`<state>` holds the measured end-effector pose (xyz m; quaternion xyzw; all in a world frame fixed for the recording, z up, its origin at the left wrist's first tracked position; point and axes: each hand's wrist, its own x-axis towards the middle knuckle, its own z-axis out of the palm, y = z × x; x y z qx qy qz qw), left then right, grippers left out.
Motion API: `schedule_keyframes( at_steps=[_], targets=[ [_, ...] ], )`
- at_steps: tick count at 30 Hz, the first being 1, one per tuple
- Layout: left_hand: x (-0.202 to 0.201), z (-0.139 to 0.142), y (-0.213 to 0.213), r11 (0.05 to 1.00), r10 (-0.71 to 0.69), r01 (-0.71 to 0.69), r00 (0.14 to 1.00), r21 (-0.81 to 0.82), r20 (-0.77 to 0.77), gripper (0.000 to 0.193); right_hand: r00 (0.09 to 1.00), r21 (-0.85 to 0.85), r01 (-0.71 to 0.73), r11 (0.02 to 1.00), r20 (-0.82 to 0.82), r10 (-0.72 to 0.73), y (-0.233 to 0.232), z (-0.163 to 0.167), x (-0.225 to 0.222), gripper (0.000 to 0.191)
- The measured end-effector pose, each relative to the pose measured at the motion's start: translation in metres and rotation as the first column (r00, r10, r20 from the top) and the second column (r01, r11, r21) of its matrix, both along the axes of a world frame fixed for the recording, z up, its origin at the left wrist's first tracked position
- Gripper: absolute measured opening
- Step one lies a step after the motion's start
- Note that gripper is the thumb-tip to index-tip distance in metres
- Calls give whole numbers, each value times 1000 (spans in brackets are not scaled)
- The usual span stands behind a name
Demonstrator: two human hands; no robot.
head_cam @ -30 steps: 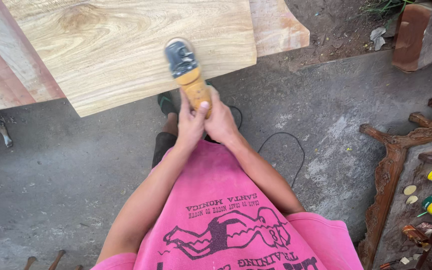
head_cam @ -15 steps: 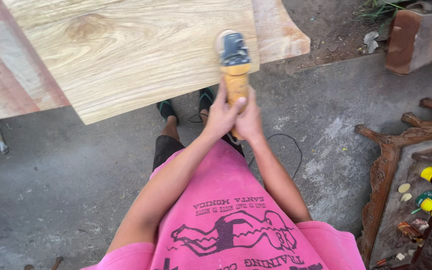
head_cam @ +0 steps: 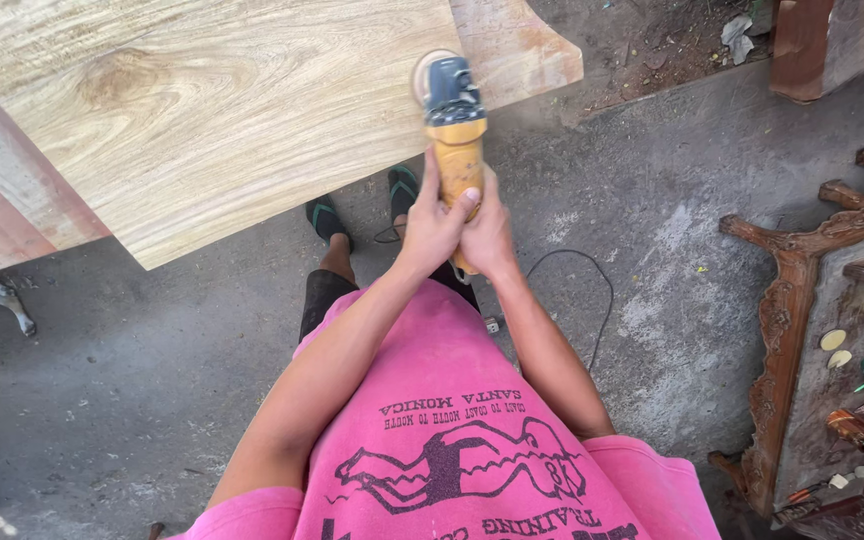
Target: The person carries a shaped wooden board to a work area, then sands its flat surface and edges using an angle grinder fitted with a sanding disc, moving the tool across the wood and repositioning the board to sand different sections.
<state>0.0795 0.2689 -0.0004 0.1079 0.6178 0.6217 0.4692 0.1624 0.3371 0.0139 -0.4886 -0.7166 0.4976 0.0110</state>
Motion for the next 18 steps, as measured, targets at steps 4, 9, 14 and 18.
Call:
schedule_keyframes(
  at_steps=[4, 9, 14, 18],
  targets=[
    [1, 1, 5, 998, -38, 39, 999, -46, 23, 95, 998, -38, 55, 998, 37, -54, 2, 2, 4, 80],
    [15, 0, -7, 989, -117, 119, 993, -88, 27, 93, 997, -4, 72, 997, 40, -72, -12, 12, 16, 76],
    [31, -3, -35, 999, 20, -22, 998, 33, 59, 93, 997, -43, -3, 999, 81, 7, -28, 5, 26, 83],
    [37, -9, -18, 993, 38, -53, 990, 108, 137, 94, 999, -25, -19, 1000, 42, 20, -13, 3, 33, 82]
  ],
)
